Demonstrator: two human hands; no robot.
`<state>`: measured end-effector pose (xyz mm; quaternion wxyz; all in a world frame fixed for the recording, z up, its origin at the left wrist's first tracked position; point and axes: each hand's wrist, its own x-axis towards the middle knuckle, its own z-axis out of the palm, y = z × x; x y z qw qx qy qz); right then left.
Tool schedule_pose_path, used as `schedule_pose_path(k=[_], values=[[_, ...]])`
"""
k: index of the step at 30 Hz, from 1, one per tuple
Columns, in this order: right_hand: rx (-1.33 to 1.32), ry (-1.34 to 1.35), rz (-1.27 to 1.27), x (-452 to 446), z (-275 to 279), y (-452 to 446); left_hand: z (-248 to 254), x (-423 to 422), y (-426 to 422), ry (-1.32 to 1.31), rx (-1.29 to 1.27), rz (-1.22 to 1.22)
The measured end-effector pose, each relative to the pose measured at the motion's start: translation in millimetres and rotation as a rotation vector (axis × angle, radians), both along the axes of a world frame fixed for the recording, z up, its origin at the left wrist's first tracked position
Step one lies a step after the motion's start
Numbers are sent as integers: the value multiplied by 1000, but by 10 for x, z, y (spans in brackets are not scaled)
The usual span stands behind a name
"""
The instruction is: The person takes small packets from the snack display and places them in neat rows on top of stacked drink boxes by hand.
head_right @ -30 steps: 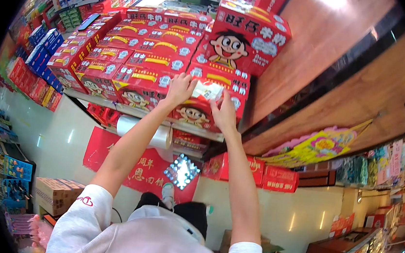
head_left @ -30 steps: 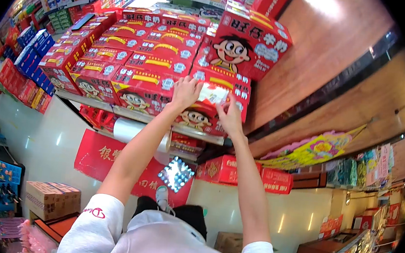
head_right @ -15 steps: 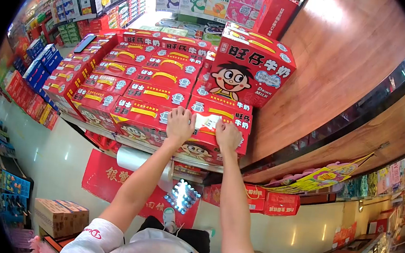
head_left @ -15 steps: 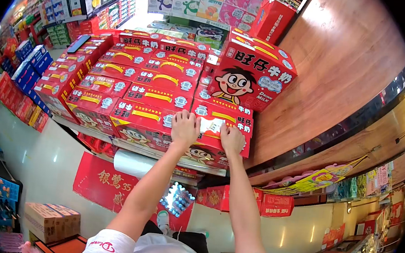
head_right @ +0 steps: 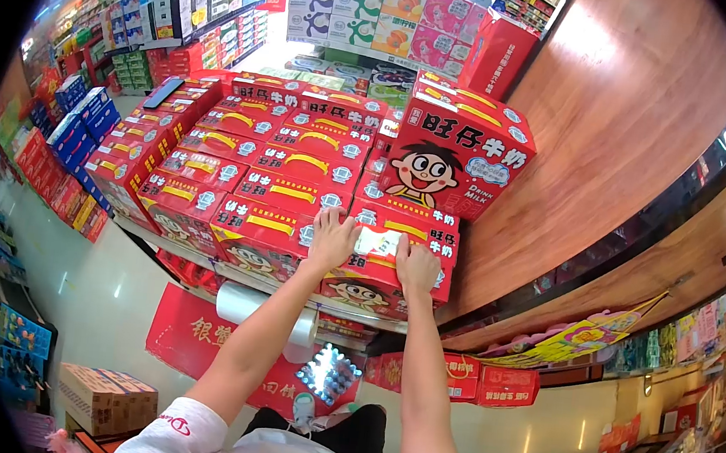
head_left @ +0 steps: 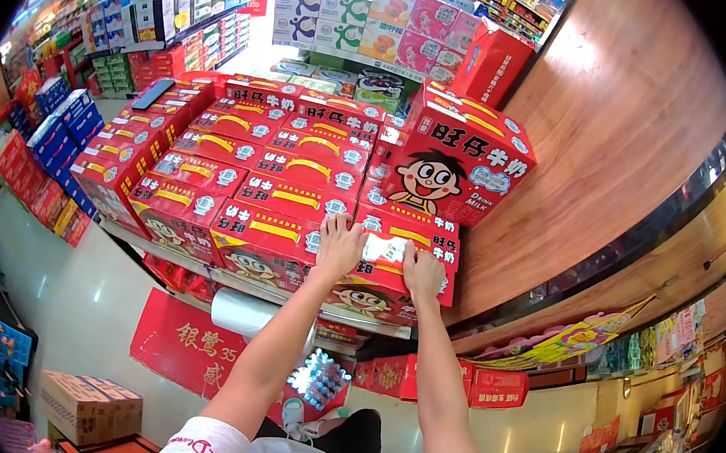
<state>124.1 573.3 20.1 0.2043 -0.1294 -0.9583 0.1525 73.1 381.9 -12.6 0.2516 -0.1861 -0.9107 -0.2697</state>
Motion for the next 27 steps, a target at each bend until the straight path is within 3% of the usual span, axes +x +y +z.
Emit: schedule_pose_path(k=[17, 27], values=[[-227, 56, 130, 15, -55, 124, 59, 4, -35, -29, 0, -37], [-136, 109, 85, -40, -159, 126, 216, 95, -109, -149, -107, -112]])
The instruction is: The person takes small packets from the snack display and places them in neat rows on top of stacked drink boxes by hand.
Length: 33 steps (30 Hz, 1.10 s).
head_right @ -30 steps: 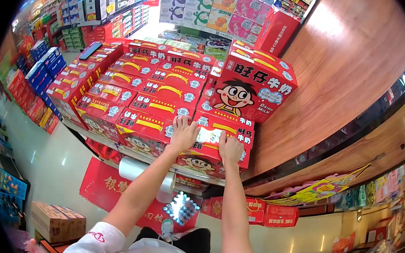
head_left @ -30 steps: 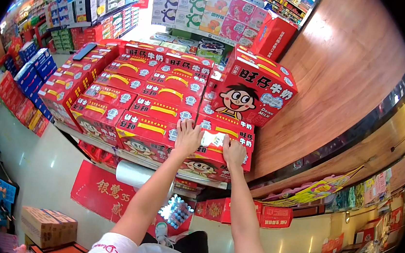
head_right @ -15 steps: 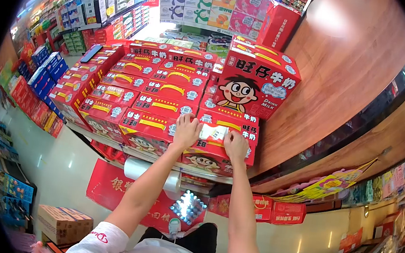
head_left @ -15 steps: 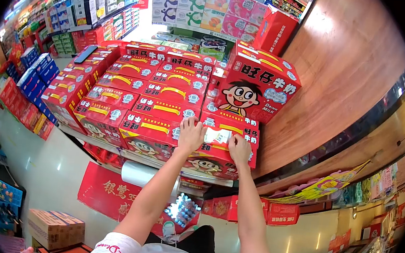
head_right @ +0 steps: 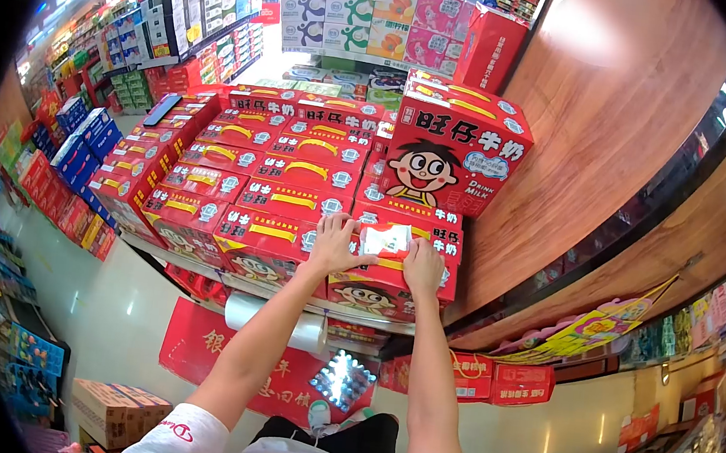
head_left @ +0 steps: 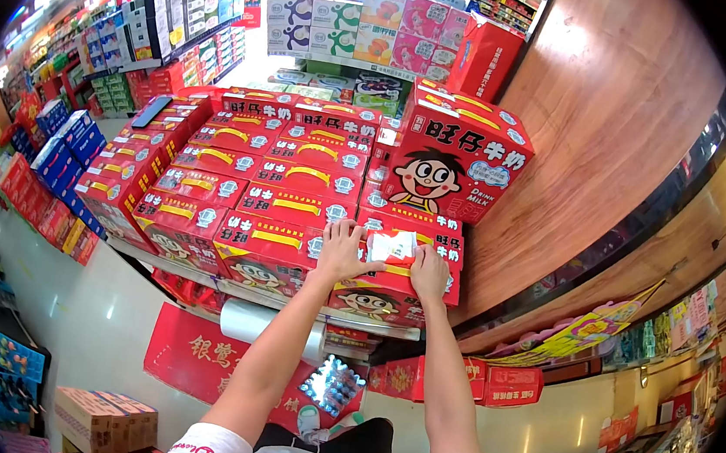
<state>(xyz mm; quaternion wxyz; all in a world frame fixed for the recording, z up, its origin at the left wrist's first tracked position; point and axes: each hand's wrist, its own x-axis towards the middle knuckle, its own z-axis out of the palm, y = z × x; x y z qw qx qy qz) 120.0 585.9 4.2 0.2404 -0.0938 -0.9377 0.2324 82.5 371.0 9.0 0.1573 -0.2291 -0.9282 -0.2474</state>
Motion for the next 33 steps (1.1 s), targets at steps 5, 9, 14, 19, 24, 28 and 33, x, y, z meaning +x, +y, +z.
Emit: schedule_pose_path(k=[5, 9, 14, 19, 24, 28, 33], values=[[-5, 68, -34, 37, -82, 28, -39, -9, -5, 18, 71, -10], [2, 8, -54, 32, -25, 12, -39, -12, 8, 29, 92, -11], [82, 9, -54, 1, -25, 4, -56, -44, 20, 30, 130, -17], [89, -48, -77, -35, -3, -6, -47, -46, 11, 50, 181, -32], [61, -37, -79, -24, -14, -3, -58, -54, 14, 37, 204, -28], [-74, 4, -34, 36, 63, 0, -82, -51, 17, 41, 225, -28], [-186, 11, -7, 48, 67, 31, -52, -40, 37, 12, 261, 9]])
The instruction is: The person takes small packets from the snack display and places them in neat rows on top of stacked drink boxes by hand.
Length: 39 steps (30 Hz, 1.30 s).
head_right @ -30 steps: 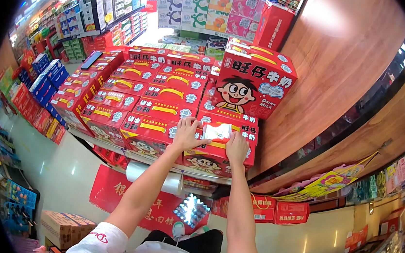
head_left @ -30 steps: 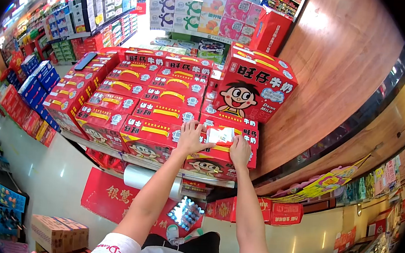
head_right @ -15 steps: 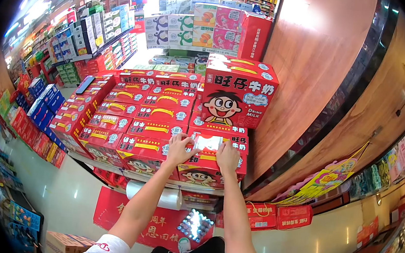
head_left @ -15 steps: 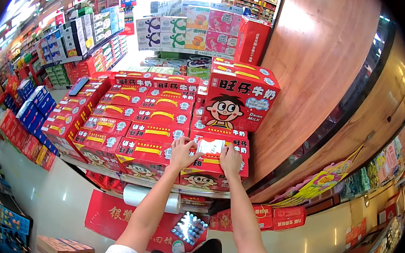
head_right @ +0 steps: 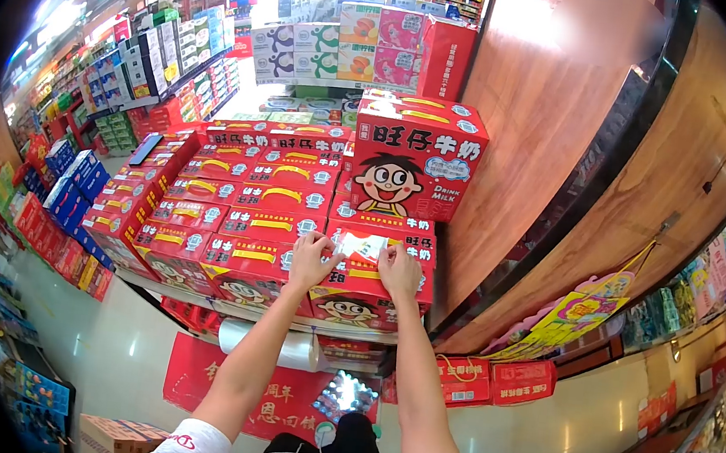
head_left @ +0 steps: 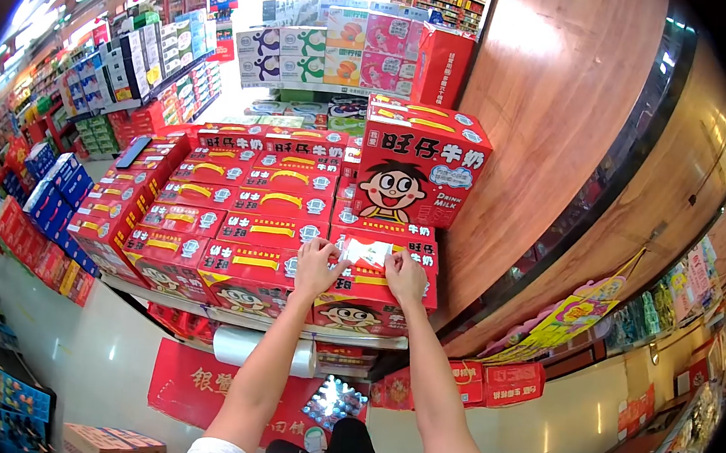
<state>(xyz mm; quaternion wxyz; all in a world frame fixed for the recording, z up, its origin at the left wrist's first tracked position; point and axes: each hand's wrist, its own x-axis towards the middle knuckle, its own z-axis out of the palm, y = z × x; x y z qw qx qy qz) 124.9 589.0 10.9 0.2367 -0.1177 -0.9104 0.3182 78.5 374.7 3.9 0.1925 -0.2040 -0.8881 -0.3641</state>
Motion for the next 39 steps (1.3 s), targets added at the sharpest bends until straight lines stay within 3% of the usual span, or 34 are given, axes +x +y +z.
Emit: schedule_pose_path(k=[6, 19, 22, 25, 29, 31, 32, 33, 34, 35, 36, 37, 38, 39], values=[[-98, 3, -35, -24, -12, 26, 45, 37, 0, 125, 52, 28], [-263, 12, -10, -9, -42, 90, 87, 55, 1, 47, 177, 73], [-295, 131, -18, 16, 2, 62, 79, 27, -10, 4, 199, 92], [-399, 146, 129, 177, -10, 68, 106, 130, -35, -25, 342, 61], [-441, -144, 463, 591, 133, 28, 84, 245, -117, 79, 477, 124], [-465, -149, 577, 1168, 371, -82, -51, 500, -160, 326, 482, 111], [-461, -39, 575, 1467, 300, -125, -211, 748, -165, 77, 546, 91], [-582, -143, 474, 1825, 230, -174, -194, 1041, -204, 151, 517, 12], [-717, -202, 460, 2164, -13, -154, -419, 1332, -135, -133, 614, -11], [-734, -288, 406, 2488, -242, -155, -596, 1580, -140, 88, 505, -76], [-635, -247, 406, 2805, -700, -102, -943, 1908, -73, -306, 635, -162], [-603, -239, 411, 3129, -896, -121, -1172, 2190, -8, -340, 614, -227], [-570, -331, 333, 3435, -1169, -76, -1286, 2471, -8, -470, 418, -314], [-676, -326, 256, 3746, -1658, -18, -1531, 2708, 57, -649, 400, -447]])
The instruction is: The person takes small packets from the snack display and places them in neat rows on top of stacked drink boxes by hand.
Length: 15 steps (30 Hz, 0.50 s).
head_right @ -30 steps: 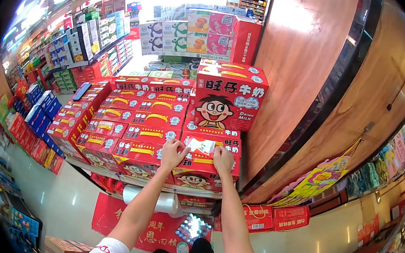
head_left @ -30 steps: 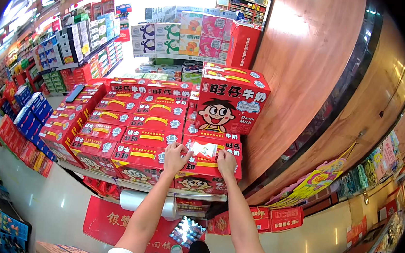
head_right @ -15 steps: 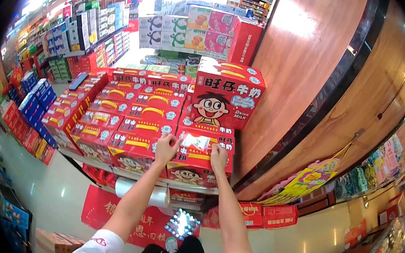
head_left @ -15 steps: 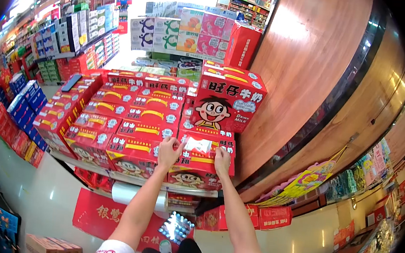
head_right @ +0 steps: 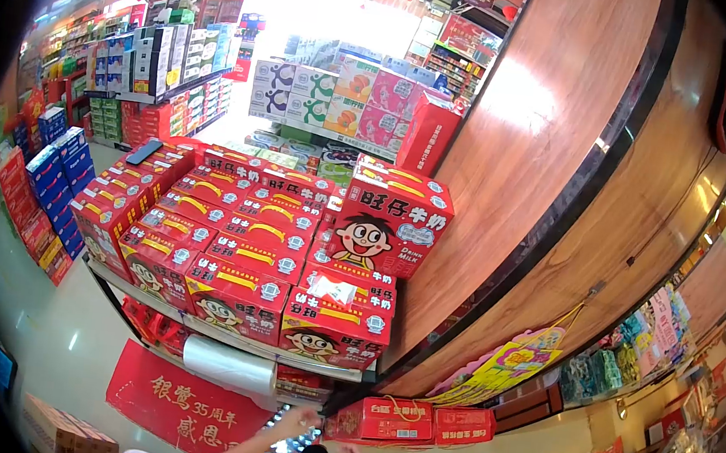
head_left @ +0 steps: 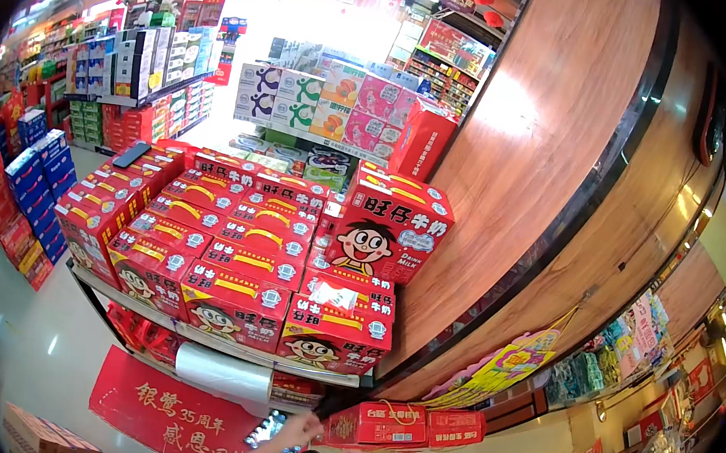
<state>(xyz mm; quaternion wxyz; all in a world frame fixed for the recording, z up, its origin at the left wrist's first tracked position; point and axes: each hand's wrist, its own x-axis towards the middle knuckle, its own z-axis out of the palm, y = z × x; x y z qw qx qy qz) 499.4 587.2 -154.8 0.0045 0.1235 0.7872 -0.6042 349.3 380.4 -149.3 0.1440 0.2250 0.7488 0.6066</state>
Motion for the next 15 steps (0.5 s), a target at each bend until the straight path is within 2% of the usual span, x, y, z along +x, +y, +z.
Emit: schedule_pose_path(k=[1, 3, 4, 6, 9, 11, 12, 15], values=[[-40, -33, -59, 69, 34, -13, -222, 206, 51, -149, -10, -176], [-130, -112, -196, 393, 225, -143, -462, 425, 159, -190, -199, -543], [-176, -150, -265, 536, 394, -244, -315, 467, 165, -171, -215, -683], [-275, -222, -402, 713, 582, -420, -227, 536, 222, -90, -180, -703], [301, -346, -101, 750, 479, 177, -62, 509, 265, -36, -181, -642], [460, -318, -158, 685, 724, 257, 197, 487, 187, -120, -242, -628], [540, -294, -180, 598, 812, 284, 177, 471, 160, -24, -309, -645], [537, -248, -143, 446, 959, 197, -136, 482, 9, 29, -422, -735]])
